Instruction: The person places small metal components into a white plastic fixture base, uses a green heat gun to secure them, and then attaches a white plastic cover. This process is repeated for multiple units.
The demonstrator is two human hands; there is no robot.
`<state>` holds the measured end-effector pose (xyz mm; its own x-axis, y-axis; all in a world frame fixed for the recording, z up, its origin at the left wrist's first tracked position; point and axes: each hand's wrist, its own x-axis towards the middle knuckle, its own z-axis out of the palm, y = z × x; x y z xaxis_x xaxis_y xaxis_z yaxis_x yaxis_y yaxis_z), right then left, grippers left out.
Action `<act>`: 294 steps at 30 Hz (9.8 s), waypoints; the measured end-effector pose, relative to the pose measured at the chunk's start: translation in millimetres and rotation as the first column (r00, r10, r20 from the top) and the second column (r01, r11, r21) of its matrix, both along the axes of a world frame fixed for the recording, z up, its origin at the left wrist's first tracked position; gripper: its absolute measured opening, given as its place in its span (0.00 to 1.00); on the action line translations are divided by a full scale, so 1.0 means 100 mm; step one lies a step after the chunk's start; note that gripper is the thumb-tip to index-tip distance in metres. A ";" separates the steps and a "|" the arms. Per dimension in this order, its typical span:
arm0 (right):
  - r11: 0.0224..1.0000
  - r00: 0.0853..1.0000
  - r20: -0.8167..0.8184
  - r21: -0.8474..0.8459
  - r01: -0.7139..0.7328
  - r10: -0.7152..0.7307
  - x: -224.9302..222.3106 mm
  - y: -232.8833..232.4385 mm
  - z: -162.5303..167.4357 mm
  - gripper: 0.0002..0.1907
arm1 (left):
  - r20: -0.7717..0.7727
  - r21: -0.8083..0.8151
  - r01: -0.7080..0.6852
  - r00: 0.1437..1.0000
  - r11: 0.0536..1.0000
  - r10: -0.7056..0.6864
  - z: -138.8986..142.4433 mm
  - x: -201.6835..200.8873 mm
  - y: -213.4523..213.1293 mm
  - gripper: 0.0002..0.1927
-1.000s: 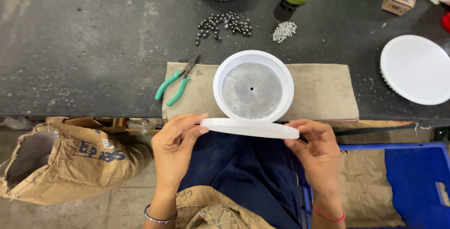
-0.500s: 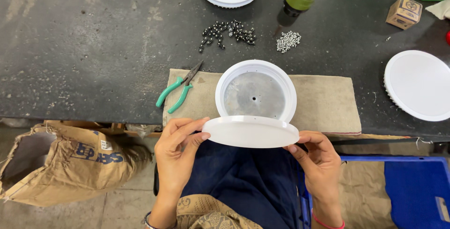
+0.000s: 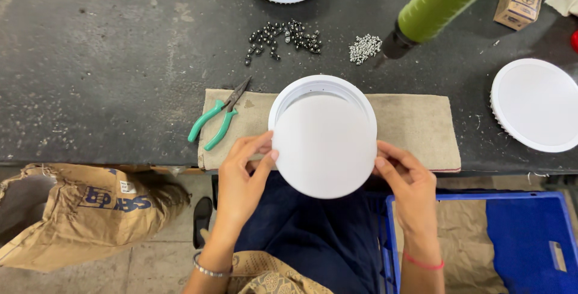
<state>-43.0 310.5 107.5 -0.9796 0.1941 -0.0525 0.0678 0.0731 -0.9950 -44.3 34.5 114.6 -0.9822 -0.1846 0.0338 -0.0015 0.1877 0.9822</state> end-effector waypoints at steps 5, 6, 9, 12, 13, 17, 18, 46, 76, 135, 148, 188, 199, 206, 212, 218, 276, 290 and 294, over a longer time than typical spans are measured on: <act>0.999 0.999 0.003 -0.019 -0.041 0.041 -0.26 0.03 -0.04 0.17 | -0.078 -0.071 0.025 0.997 0.997 -0.030 -0.13 -0.24 0.01 0.18; 0.999 0.999 0.002 -0.020 -0.045 0.045 -0.29 0.03 -0.05 0.17 | -0.085 -0.068 0.030 0.996 0.997 -0.036 -0.15 -0.27 0.02 0.18; 0.998 0.998 0.002 -0.013 -0.055 0.055 -0.37 0.04 -0.06 0.17 | -0.090 -0.076 0.038 0.995 0.996 -0.045 -0.19 -0.34 0.03 0.18; 0.997 0.998 0.015 0.024 -0.067 0.067 -0.41 0.06 -0.04 0.18 | -0.088 -0.080 0.042 0.995 0.996 -0.049 -0.22 -0.37 0.04 0.18; 0.997 0.997 0.024 0.038 -0.069 0.069 -0.42 0.06 -0.04 0.18 | -0.092 -0.090 0.040 0.995 0.995 -0.048 -0.22 -0.38 0.04 0.19; 0.995 0.996 0.028 0.045 -0.084 0.083 -0.44 0.06 -0.02 0.18 | -0.115 -0.138 0.031 0.992 0.990 -0.047 -0.23 -0.40 0.07 0.20; 0.995 0.996 0.024 0.054 -0.089 0.088 -0.44 0.05 -0.01 0.18 | -0.121 -0.153 0.027 0.992 0.988 -0.046 -0.23 -0.40 0.07 0.20; 0.996 0.997 0.022 0.044 -0.079 0.078 -0.41 0.04 0.00 0.18 | -0.134 -0.472 0.034 0.985 0.881 -0.110 -0.04 -0.40 0.11 0.24; 0.994 0.992 0.054 -0.003 -0.110 0.110 -0.32 -0.03 -0.24 0.33 | -0.283 -0.376 0.009 0.951 0.926 -0.124 -0.52 -0.80 0.14 0.27; 0.829 0.697 -0.571 0.556 -0.061 0.434 0.14 -0.42 0.57 0.24 | -0.597 -0.472 0.205 0.641 0.857 -0.482 0.60 0.04 0.09 0.20; 0.830 0.687 -0.584 0.556 -0.050 0.432 0.15 -0.43 0.58 0.23 | -0.600 -0.477 0.210 0.632 0.854 -0.491 0.60 0.06 0.09 0.21; 0.838 0.698 -0.574 0.541 -0.069 0.428 0.16 -0.46 0.61 0.23 | -0.605 -0.441 0.231 0.638 0.867 -0.477 0.57 0.04 0.05 0.18; 0.837 0.707 -0.564 0.542 -0.074 0.427 0.17 -0.46 0.61 0.23 | -0.609 -0.426 0.237 0.639 0.873 -0.470 0.57 0.03 0.06 0.18; 0.836 0.714 -0.556 0.543 -0.076 0.426 0.17 -0.46 0.62 0.23 | -0.612 -0.423 0.245 0.632 0.872 -0.474 0.57 0.03 0.06 0.18; 0.840 0.708 -0.564 0.537 -0.077 0.425 0.17 -0.47 0.63 0.24 | -0.607 -0.427 0.244 0.636 0.871 -0.476 0.58 0.03 0.05 0.19; 0.846 0.707 -0.567 0.527 -0.082 0.422 0.16 -0.46 0.63 0.22 | -0.601 -0.421 0.248 0.645 0.873 -0.473 0.60 0.03 0.06 0.19; 0.412 0.940 -0.212 0.907 0.088 0.266 -2.43 0.06 -0.43 0.07 | -0.622 -0.437 0.058 0.701 0.897 -0.349 0.69 -0.04 0.27 0.24; 0.894 0.900 0.011 0.107 -0.434 0.436 -1.69 0.21 0.52 0.07 | -0.623 -0.410 0.098 0.696 0.907 -0.357 0.66 0.05 0.20 0.25; 0.721 0.732 0.034 0.150 -0.677 0.680 -0.90 0.19 1.22 0.07 | -0.605 -0.373 0.138 0.714 0.918 -0.353 0.66 0.04 0.22 0.27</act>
